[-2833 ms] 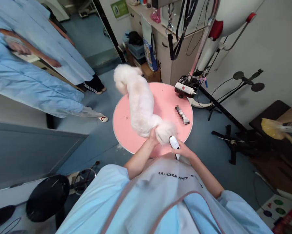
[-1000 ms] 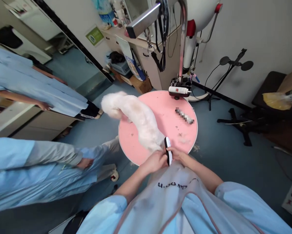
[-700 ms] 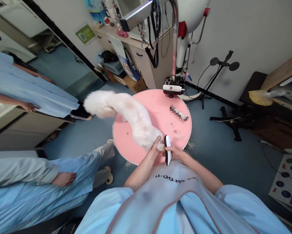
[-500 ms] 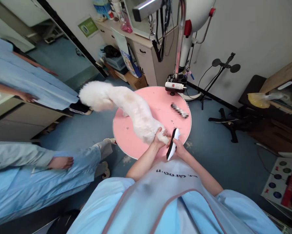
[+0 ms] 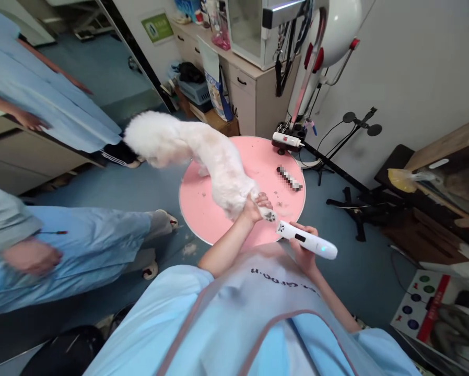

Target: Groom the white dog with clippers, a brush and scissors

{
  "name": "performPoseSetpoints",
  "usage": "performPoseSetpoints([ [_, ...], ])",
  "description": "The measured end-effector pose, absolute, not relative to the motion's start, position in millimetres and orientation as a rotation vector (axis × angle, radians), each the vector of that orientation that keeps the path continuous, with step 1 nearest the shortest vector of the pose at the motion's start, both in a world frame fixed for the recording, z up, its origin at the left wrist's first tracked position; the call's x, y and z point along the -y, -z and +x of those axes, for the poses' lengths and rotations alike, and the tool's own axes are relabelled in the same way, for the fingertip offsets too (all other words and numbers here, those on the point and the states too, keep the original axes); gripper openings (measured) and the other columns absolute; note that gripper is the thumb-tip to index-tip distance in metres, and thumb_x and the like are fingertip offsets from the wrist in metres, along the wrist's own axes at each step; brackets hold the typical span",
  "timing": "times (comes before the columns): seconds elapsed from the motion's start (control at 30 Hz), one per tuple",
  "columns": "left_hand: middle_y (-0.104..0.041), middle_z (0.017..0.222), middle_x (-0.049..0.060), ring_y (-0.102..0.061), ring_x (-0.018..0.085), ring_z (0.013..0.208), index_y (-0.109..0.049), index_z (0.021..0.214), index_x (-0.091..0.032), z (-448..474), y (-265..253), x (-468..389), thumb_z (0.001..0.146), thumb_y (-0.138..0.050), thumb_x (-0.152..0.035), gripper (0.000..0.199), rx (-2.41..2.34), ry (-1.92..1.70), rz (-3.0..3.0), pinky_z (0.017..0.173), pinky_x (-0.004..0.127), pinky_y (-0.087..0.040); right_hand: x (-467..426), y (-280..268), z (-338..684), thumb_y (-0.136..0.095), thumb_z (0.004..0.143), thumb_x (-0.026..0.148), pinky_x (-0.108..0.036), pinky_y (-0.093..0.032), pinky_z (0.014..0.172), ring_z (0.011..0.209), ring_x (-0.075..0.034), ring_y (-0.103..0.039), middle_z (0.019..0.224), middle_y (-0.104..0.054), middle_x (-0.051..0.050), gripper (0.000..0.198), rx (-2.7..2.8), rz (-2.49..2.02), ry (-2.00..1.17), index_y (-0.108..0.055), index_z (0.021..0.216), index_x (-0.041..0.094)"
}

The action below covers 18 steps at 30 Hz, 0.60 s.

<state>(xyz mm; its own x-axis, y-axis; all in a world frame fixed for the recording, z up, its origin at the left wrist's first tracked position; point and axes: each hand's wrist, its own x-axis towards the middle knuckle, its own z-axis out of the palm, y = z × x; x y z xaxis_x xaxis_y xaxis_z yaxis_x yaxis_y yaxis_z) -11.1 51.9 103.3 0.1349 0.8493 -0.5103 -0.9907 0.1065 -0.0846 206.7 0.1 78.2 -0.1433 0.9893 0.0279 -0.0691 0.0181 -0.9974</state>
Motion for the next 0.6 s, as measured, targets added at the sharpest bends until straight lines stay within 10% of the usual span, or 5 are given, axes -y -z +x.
performPoseSetpoints([
  [0.33, -0.035, 0.045, -0.007, -0.036, 0.007, 0.035, -0.047, 0.066, -0.017, -9.9, -111.9, -52.6, 0.093, -0.044, -0.018, 0.027, -0.366, -1.444, -0.543, 0.049, 0.021, -0.036, -10.7, -87.4, 174.9, -0.077, 0.077, 0.031, -0.049, -0.059, 0.096, 0.110, -0.028, -0.072, 0.119, -0.073, -0.008, 0.038, 1.720, -0.804, -0.772, -0.051, 0.105, 0.028],
  [0.6, -0.036, 0.045, -0.007, -0.039, 0.007, 0.035, -0.047, 0.069, -0.017, -14.1, -116.7, -58.4, 0.094, -0.041, -0.015, 0.026, -0.319, -1.432, -0.626, 0.050, 0.020, -0.040, -15.5, -88.8, 177.9, -0.072, 0.082, 0.035, -0.048, -0.058, 0.092, 0.107, -0.027, -0.072, 0.122, -0.071, -0.011, 0.042, 1.555, -0.922, -1.244, -0.046, 0.113, 0.027],
])
